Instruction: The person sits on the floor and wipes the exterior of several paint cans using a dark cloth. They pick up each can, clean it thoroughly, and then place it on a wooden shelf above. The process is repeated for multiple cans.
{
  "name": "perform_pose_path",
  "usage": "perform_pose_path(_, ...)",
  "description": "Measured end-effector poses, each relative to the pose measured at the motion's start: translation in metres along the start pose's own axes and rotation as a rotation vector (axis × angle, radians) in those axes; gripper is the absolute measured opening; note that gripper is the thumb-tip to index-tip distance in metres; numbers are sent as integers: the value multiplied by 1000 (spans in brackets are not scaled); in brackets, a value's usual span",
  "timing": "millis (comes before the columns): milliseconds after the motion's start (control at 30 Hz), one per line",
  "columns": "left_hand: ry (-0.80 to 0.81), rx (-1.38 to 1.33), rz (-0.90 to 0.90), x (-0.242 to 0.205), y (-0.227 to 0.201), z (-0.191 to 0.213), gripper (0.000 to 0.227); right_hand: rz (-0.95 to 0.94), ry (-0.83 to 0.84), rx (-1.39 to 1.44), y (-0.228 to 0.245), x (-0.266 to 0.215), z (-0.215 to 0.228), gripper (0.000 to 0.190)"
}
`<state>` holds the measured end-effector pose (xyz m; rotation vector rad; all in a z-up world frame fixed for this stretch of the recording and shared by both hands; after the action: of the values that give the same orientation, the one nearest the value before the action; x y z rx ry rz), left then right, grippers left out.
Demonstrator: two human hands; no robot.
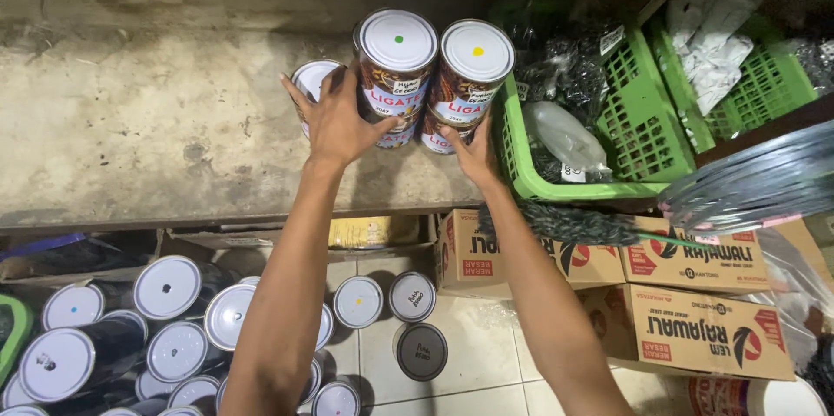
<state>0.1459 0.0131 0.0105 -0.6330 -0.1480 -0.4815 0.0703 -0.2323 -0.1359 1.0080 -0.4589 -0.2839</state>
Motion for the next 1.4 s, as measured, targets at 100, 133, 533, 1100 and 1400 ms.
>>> perform_pose_path(100, 89, -17, -2, -5, -1, 2, 110, -101, 84, -10, 73, -34, 24, 106)
perform_pose_path(133, 125, -43, -14, -2, -2, 4, 120, -151, 154, 15, 112, -45, 33, 107)
perform_pose_path(533, -4, 11, -314, -171, -16, -1, 72, 293, 355, -828, 71, -168, 213, 59)
perform_pose_path(1100, 837, 354, 93, -491, 145, -146, 23, -29, 937, -742, 187, -311, 113, 72)
perform_pose_path(1400, 816, 216, 74, -463, 55, -6, 49, -103, 838, -683, 106, -397, 54, 61)
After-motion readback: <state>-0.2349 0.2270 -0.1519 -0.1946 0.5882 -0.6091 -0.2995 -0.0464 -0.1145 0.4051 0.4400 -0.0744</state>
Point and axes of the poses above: each hand's wrist, its own x-axis towards the middle knuckle, its own z-axis out of the back of the hand, y = z × x, the point moved 5 cm from there along x, towards the middle knuckle, and after that the axes turned 2 degrees about -x, right-handed, at the moved point
